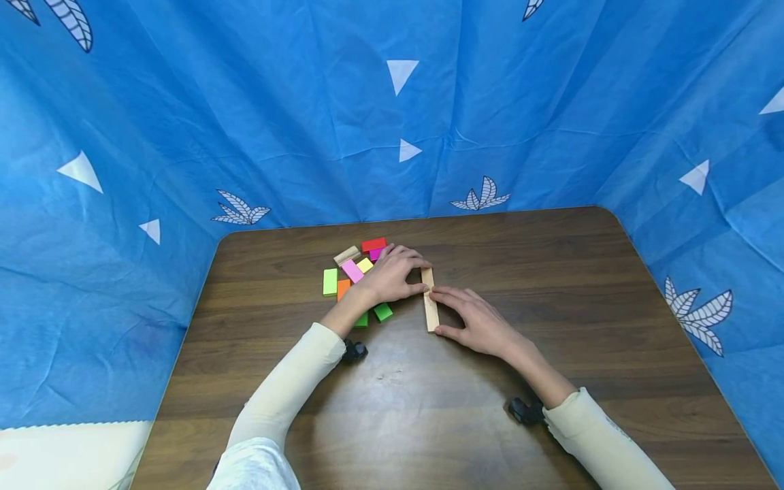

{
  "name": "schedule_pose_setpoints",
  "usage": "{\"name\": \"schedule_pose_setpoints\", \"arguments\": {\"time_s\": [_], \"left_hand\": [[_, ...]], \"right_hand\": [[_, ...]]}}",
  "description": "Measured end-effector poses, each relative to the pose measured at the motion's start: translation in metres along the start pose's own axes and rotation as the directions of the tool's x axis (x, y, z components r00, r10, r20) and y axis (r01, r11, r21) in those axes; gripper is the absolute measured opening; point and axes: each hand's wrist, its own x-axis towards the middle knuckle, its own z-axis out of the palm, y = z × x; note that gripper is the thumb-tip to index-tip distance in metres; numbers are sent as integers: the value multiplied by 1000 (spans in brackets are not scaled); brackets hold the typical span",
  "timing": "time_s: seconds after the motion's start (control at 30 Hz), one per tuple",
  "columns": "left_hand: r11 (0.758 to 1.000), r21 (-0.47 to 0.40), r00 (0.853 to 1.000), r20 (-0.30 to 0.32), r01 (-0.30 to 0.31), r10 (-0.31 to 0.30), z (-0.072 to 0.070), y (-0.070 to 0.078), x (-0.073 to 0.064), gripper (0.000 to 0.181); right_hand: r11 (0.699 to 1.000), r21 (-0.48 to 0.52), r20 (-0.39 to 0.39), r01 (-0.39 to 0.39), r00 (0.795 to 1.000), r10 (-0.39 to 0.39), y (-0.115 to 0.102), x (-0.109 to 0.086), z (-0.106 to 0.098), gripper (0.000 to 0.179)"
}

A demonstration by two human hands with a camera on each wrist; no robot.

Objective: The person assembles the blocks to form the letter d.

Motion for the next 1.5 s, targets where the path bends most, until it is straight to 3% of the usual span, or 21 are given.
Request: {"name": "schedule_pose_setpoints", "arguments": {"time_s": [0.43, 0.67, 1.07, 1.3, 1.5], "left_hand": [[1000, 7, 1000, -4, -13, 13, -1, -1, -2, 51], [997, -75, 999, -42, 14, -17, -12, -8, -14, 48], [973, -214, 984, -136, 83, -114, -29, -47, -51, 53], [939, -317, 954, -215, 132, -207, -36, -75, -69, 50], [920, -350, 939, -219, 177, -264, -42, -96, -80, 47]], "right_hand": [[1000, -26, 36, -4, 999, 5, -3, 3, -4, 68], [999, -33, 26, -11, 1000, 12, -2, 3, -3, 68], [1000, -26, 27, -12, 1000, 12, -1, 4, -2, 67], [999, -37, 18, -8, 1000, 9, 0, 4, -1, 67], [999, -32, 9, 6, 1000, -6, 1, 3, 1, 68]]}}
